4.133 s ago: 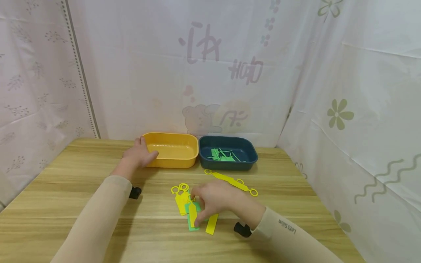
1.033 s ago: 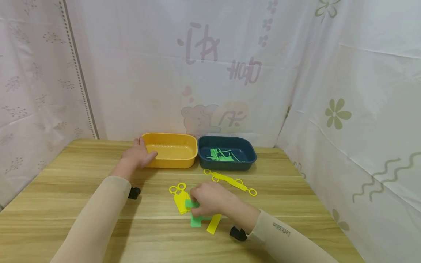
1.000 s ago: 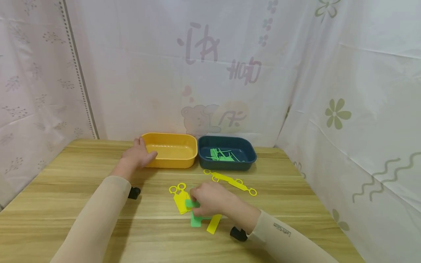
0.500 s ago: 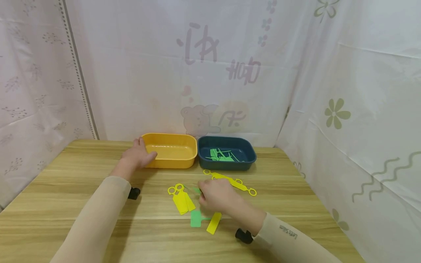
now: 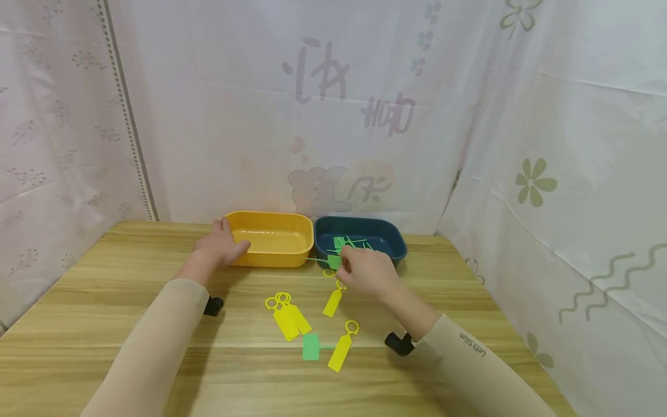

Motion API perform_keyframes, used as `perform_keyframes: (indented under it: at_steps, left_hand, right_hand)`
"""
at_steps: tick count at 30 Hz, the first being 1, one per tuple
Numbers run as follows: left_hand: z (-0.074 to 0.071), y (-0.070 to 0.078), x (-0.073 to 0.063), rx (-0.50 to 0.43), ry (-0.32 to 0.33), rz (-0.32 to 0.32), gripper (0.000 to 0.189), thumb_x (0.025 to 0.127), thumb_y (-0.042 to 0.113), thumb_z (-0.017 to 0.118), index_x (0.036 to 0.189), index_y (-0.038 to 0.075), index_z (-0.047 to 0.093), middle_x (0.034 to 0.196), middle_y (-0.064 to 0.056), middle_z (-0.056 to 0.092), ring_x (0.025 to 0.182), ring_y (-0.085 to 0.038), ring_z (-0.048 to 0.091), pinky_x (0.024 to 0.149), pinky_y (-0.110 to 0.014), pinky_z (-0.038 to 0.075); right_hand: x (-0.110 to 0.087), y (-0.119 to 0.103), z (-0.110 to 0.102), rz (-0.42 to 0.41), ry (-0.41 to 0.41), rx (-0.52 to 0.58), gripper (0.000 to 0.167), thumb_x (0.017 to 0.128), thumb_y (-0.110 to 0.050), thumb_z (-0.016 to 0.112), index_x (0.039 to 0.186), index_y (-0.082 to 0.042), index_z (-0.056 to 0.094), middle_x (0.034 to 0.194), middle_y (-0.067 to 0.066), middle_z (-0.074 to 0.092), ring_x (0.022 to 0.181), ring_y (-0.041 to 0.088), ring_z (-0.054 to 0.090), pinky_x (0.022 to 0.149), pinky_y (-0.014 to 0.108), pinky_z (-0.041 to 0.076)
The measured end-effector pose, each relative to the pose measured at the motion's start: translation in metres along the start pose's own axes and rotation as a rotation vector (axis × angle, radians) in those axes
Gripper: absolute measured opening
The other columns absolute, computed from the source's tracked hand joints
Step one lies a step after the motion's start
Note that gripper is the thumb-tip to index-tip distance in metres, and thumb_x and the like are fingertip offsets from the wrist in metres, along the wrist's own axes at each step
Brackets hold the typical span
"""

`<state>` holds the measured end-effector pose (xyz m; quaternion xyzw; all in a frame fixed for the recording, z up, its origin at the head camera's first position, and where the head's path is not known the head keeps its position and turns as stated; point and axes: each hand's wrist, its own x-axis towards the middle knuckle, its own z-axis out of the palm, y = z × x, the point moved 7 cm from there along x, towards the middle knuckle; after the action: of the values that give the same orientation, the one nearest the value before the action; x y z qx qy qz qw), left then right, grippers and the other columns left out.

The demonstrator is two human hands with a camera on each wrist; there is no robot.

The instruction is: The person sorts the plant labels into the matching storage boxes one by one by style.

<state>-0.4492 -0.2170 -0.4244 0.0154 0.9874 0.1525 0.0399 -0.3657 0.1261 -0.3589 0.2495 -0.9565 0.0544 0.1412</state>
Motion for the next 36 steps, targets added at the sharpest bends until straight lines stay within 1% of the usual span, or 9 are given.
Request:
perform_keyframes:
  at_steps: [5, 9, 15, 19, 23, 26, 30, 33, 36]
  left_hand:
    - [0.0, -0.001, 0.0, -0.005, 0.006, -0.002, 0.106, 0.107, 0.059, 0.034, 0.168, -0.016, -0.009, 0.177, -0.042, 0.001, 0.133, -0.066, 0.058, 0.107, -0.076, 0.049]
    - [0.0, -0.001, 0.001, -0.002, 0.007, -0.002, 0.106, 0.107, 0.06, 0.033, 0.168, -0.016, -0.009, 0.177, -0.042, 0.001, 0.133, -0.066, 0.058, 0.108, -0.076, 0.048]
    - [0.0, -0.001, 0.0, -0.003, 0.009, 0.0, 0.106, 0.107, 0.06, 0.033, 0.168, -0.016, -0.009, 0.177, -0.042, 0.001, 0.133, -0.066, 0.058, 0.109, -0.076, 0.048]
    - [0.001, -0.002, 0.0, 0.003, 0.009, 0.001, 0.107, 0.107, 0.061, 0.033, 0.168, -0.016, -0.009, 0.177, -0.042, 0.001, 0.132, -0.066, 0.059, 0.107, -0.077, 0.048]
    - [0.002, -0.002, 0.001, 0.007, 0.007, -0.001, 0.107, 0.107, 0.062, 0.033, 0.168, -0.016, -0.009, 0.177, -0.042, 0.001, 0.135, -0.067, 0.056, 0.108, -0.079, 0.046]
    - [0.002, -0.002, 0.001, 0.005, 0.008, -0.003, 0.107, 0.107, 0.061, 0.034, 0.168, -0.016, -0.009, 0.177, -0.041, 0.001, 0.136, -0.068, 0.055, 0.109, -0.08, 0.045]
    - [0.002, -0.002, 0.002, 0.006, 0.008, -0.002, 0.106, 0.107, 0.061, 0.033, 0.168, -0.016, -0.009, 0.177, -0.041, 0.0, 0.134, -0.067, 0.057, 0.109, -0.08, 0.045]
    - [0.002, -0.003, 0.002, 0.01, 0.006, 0.0, 0.107, 0.107, 0.062, 0.033, 0.168, -0.016, -0.009, 0.177, -0.042, 0.0, 0.132, -0.066, 0.059, 0.108, -0.08, 0.046]
    - [0.002, -0.003, 0.002, 0.011, 0.005, 0.0, 0.107, 0.106, 0.062, 0.032, 0.168, -0.016, -0.01, 0.177, -0.042, 0.0, 0.13, -0.066, 0.06, 0.107, -0.079, 0.047]
  right_hand:
    - [0.013, 0.029, -0.019, 0.096, 0.029, 0.028, 0.013, 0.098, -0.026, 0.068, 0.099, -0.013, 0.068, 0.074, -0.003, 0.065, 0.057, 0.016, 0.053, 0.05, 0.028, 0.039]
    - [0.022, 0.048, -0.027, 0.147, 0.03, 0.04, 0.014, 0.099, -0.026, 0.065, 0.101, -0.012, 0.068, 0.074, -0.001, 0.065, 0.058, 0.018, 0.053, 0.052, 0.03, 0.04]
    - [0.027, 0.067, -0.026, 0.173, 0.023, 0.04, 0.013, 0.101, -0.023, 0.062, 0.101, -0.01, 0.065, 0.073, 0.001, 0.063, 0.059, 0.019, 0.053, 0.055, 0.031, 0.041]
    - [0.028, 0.076, -0.022, 0.202, 0.008, 0.02, 0.017, 0.103, -0.023, 0.06, 0.107, -0.008, 0.068, 0.084, 0.005, 0.07, 0.065, 0.021, 0.058, 0.058, 0.034, 0.048]
    - [0.027, 0.083, -0.019, 0.241, -0.012, 0.002, 0.024, 0.107, -0.026, 0.06, 0.117, -0.008, 0.071, 0.094, 0.007, 0.076, 0.07, 0.022, 0.063, 0.061, 0.036, 0.052]
    - [0.026, 0.085, -0.017, 0.258, -0.038, -0.016, 0.026, 0.108, -0.03, 0.06, 0.12, -0.009, 0.071, 0.083, 0.005, 0.073, 0.064, 0.022, 0.06, 0.056, 0.035, 0.049]
    - [0.023, 0.084, -0.015, 0.254, -0.059, -0.023, 0.026, 0.108, -0.032, 0.061, 0.12, -0.011, 0.071, 0.067, 0.0, 0.063, 0.057, 0.02, 0.054, 0.051, 0.032, 0.041]
    - [0.021, 0.08, -0.014, 0.249, -0.066, -0.021, 0.026, 0.108, -0.033, 0.061, 0.12, -0.013, 0.072, 0.066, -0.002, 0.062, 0.056, 0.019, 0.052, 0.05, 0.031, 0.039]
    - [0.018, 0.074, -0.015, 0.238, -0.071, -0.022, 0.027, 0.108, -0.034, 0.062, 0.12, -0.013, 0.072, 0.07, -0.002, 0.065, 0.057, 0.019, 0.054, 0.05, 0.031, 0.041]
